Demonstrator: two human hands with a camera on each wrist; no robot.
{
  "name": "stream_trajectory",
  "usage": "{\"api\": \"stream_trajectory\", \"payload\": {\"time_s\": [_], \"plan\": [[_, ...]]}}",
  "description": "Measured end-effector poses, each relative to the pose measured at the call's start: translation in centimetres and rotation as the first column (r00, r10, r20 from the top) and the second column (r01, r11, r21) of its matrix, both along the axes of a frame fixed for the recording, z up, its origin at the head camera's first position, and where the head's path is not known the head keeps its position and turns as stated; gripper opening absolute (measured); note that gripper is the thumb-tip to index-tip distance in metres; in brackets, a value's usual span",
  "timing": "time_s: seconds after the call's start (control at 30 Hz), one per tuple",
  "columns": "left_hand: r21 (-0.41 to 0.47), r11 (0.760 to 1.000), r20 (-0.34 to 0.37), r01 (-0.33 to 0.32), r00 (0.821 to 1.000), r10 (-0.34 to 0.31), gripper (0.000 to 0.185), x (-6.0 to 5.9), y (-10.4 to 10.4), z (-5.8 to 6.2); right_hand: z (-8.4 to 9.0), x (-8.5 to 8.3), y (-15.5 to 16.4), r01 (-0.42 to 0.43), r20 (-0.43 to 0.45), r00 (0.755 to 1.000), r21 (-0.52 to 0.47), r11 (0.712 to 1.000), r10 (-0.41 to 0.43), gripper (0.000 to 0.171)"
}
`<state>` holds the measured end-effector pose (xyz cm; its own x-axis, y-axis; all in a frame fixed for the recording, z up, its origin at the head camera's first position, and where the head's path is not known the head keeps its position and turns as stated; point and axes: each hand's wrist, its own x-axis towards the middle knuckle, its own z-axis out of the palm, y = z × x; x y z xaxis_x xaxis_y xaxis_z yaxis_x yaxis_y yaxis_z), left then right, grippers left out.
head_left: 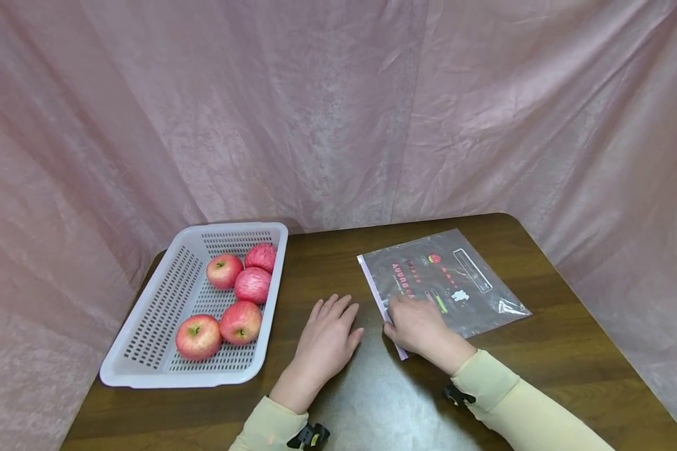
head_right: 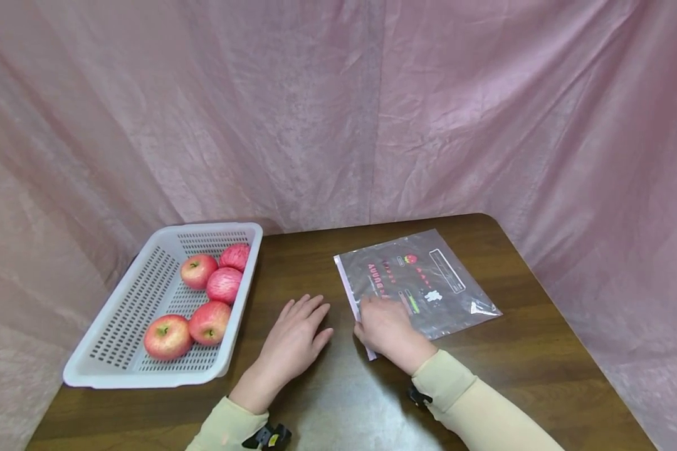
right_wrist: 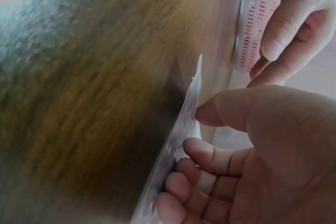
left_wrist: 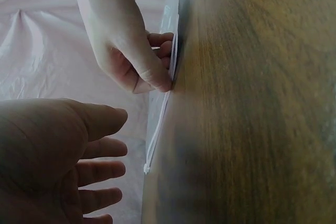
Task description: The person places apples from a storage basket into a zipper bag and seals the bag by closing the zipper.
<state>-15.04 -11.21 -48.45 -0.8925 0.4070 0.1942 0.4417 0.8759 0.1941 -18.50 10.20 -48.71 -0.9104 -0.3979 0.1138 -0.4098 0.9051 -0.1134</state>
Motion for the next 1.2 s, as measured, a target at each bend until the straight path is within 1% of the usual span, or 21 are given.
{"api": "stream_trajectory", "payload": {"time_s": [0.1,0.17,0.2,0.23,0.3,0.4,0.47,0.53,0.63,0.67,0.7,0.73,0.77,0.8,0.87,0.9,0.93,0.97,1.0,1.17,1.2], "plan": [[0.005,1.000,0.001,-0.001,1.000,0.001,0.046,0.0,0.0,-0.1,-0.1,0.0,-0.1,-0.012,-0.013,1.000,-0.009,1.000,0.012,0.030],[0.007,1.000,0.011,-0.004,1.000,0.004,0.047,0.0,0.0,-0.1,-0.6,-0.2,-0.1,-0.023,-0.030,0.999,-0.032,0.999,0.022,0.029],[0.007,1.000,0.019,-0.007,1.000,0.007,0.047,0.0,0.0,-0.1,-1.5,-0.7,0.1,-0.037,-0.062,0.998,-0.045,0.998,0.034,0.028],[0.008,1.000,0.023,-0.009,1.000,0.009,0.047,0.0,0.0,-0.1,-2.1,-1.0,0.2,-0.042,-0.071,0.997,-0.054,0.998,0.038,0.027],[0.010,1.000,0.027,-0.010,1.000,0.010,0.047,0.0,0.0,-0.2,-4.4,-2.1,0.6,-0.052,-0.101,0.994,-0.058,0.997,0.046,0.025],[0.012,1.000,0.027,-0.007,1.000,0.006,0.047,0.0,0.0,-0.1,-8.1,-4.1,1.3,-0.039,-0.128,0.991,-0.035,0.999,0.034,0.026],[0.021,1.000,0.029,-0.001,1.000,0.001,0.047,-0.1,0.0,-0.1,-9.2,-4.9,1.5,-0.030,-0.114,0.993,-0.021,0.999,0.027,0.027],[0.049,0.999,0.035,0.000,0.999,-0.002,0.047,-0.2,0.1,-0.3,-8.4,-4.5,1.6,-0.036,-0.098,0.995,-0.039,0.999,0.032,0.025],[0.112,0.994,0.039,-0.010,0.999,0.005,0.046,-0.5,0.1,-0.5,-7.2,-4.1,2.1,-0.057,-0.044,0.998,-0.109,0.992,0.053,0.021],[0.136,0.991,0.040,-0.017,0.999,0.012,0.046,-0.6,0.2,-0.6,-6.3,-3.6,2.2,-0.070,-0.033,0.997,-0.133,0.989,0.066,0.018],[0.158,0.987,0.033,-0.022,0.999,0.017,0.045,-0.7,0.2,-0.7,-6.2,-3.6,2.5,-0.071,-0.014,0.997,-0.166,0.984,0.070,0.017],[0.174,0.984,0.025,-0.026,0.999,0.021,0.044,-0.8,0.3,-0.7,-6.8,-3.9,2.8,-0.063,0.008,0.998,-0.198,0.978,0.066,0.017],[0.186,0.982,0.027,-0.032,0.999,0.028,0.044,-0.9,0.4,-0.7,-6.3,-3.6,3.0,-0.072,0.010,0.997,-0.217,0.974,0.076,0.014],[0.198,0.980,0.030,-0.037,0.999,0.032,0.043,-1.1,0.5,-0.8,-6.7,-3.6,3.4,-0.072,0.006,0.997,-0.237,0.969,0.076,0.013],[0.216,0.975,0.034,-0.045,0.999,0.039,0.042,-1.3,0.8,-0.9,-6.5,-3.4,3.8,-0.051,0.047,0.997,-0.279,0.959,0.066,0.010],[0.223,0.974,0.038,-0.048,0.998,0.040,0.042,-1.4,0.9,-0.9,-6.9,-3.7,4.0,-0.029,0.073,0.996,-0.299,0.954,0.053,0.012],[0.231,0.972,0.045,-0.052,0.998,0.042,0.041,-1.5,1.0,-0.9,-6.7,-3.4,4.1,-0.028,0.078,0.996,-0.309,0.951,0.054,0.011],[0.243,0.968,0.053,-0.056,0.998,0.045,0.040,-1.5,1.1,-1.0,-5.9,-3.0,4.1,-0.024,0.098,0.993,-0.328,0.944,0.059,0.009],[0.255,0.965,0.056,-0.060,0.997,0.047,0.039,-1.6,1.2,-1.0,-5.6,-2.9,4.2,-0.006,0.126,0.991,-0.351,0.937,0.053,0.010],[0.314,0.947,0.065,-0.072,0.996,0.054,0.031,-2.0,1.7,-1.0,0.0,-0.5,3.8,0.016,0.202,0.976,-0.439,0.898,0.082,0.005],[0.324,0.944,0.066,-0.070,0.996,0.052,0.029,-2.1,1.8,-1.0,0.6,-0.3,3.7,0.024,0.209,0.975,-0.443,0.896,0.078,0.005]]}}
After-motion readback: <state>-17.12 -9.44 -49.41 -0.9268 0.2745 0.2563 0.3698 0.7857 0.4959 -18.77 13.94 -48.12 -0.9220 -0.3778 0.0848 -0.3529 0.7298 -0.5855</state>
